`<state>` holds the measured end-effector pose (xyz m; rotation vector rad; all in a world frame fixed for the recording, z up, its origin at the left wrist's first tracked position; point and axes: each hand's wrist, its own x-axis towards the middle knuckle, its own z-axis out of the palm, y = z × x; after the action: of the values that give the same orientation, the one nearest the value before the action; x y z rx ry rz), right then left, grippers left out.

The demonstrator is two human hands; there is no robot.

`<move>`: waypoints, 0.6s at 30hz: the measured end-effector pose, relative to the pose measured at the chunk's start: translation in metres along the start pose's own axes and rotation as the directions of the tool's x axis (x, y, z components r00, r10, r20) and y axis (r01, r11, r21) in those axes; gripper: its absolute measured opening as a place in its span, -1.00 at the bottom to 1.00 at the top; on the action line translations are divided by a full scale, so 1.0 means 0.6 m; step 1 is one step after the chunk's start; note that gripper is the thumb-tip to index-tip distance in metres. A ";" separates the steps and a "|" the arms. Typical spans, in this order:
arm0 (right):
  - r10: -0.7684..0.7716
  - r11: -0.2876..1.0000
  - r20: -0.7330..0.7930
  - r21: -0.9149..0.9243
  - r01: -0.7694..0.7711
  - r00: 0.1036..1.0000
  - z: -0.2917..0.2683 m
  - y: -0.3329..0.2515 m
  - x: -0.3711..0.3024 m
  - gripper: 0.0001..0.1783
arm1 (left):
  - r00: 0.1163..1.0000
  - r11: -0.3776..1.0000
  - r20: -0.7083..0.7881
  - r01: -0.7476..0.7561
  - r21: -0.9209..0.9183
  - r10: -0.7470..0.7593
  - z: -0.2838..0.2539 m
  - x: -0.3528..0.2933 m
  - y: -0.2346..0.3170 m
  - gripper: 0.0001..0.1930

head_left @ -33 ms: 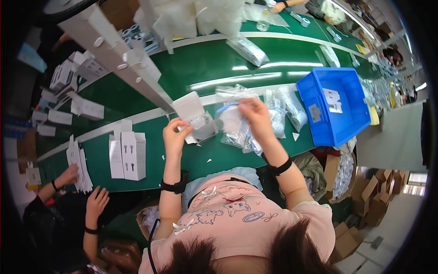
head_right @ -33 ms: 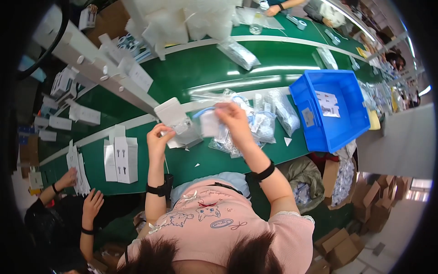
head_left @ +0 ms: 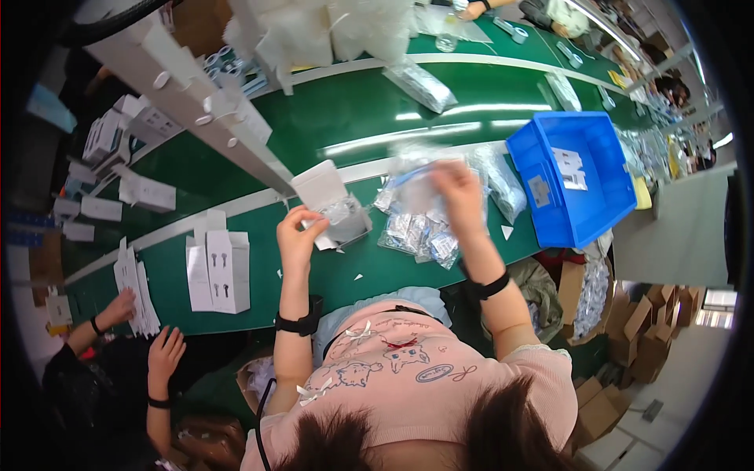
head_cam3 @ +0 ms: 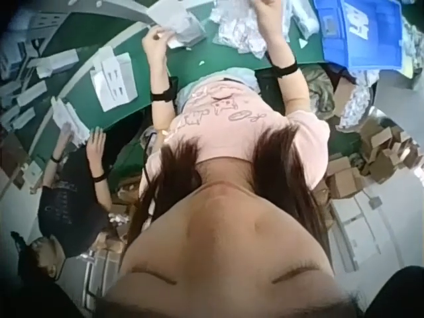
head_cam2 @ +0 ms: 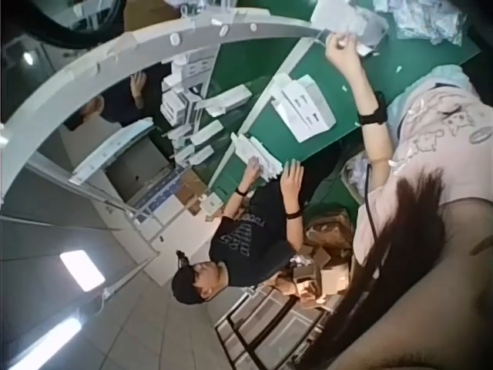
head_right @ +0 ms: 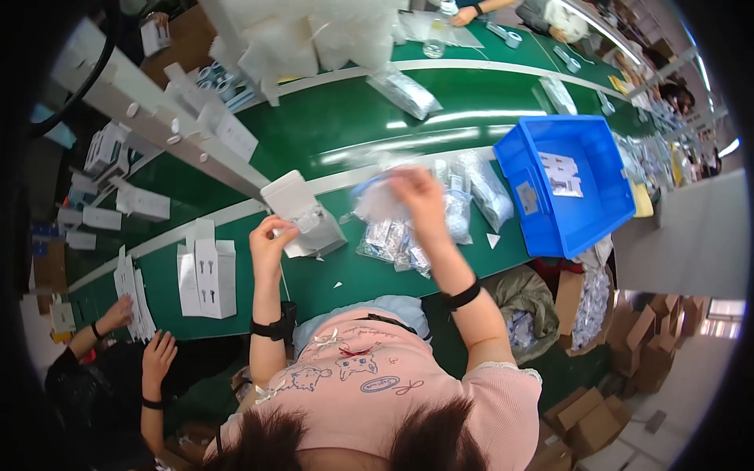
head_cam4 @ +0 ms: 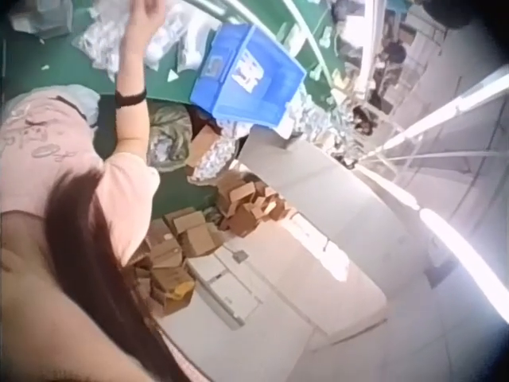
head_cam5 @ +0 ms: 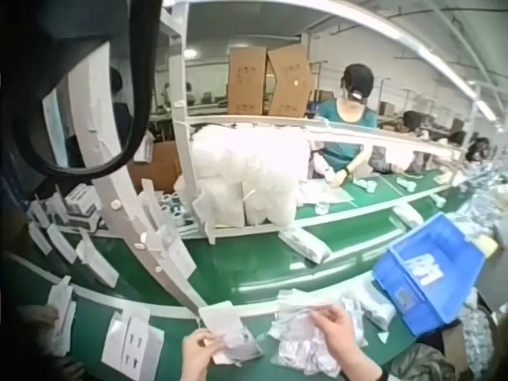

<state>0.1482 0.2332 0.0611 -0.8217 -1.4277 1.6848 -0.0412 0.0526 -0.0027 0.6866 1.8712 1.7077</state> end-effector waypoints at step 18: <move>-0.081 0.329 0.298 -0.893 0.308 0.951 -0.187 0.162 0.179 -0.59 | 0.998 0.997 -0.047 0.038 -0.064 -0.041 0.010 -0.014 0.023 -0.87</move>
<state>0.1760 0.3738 -0.0531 -0.9889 -2.5974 0.5843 -0.0307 0.0525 0.0109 0.5851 1.8420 1.7653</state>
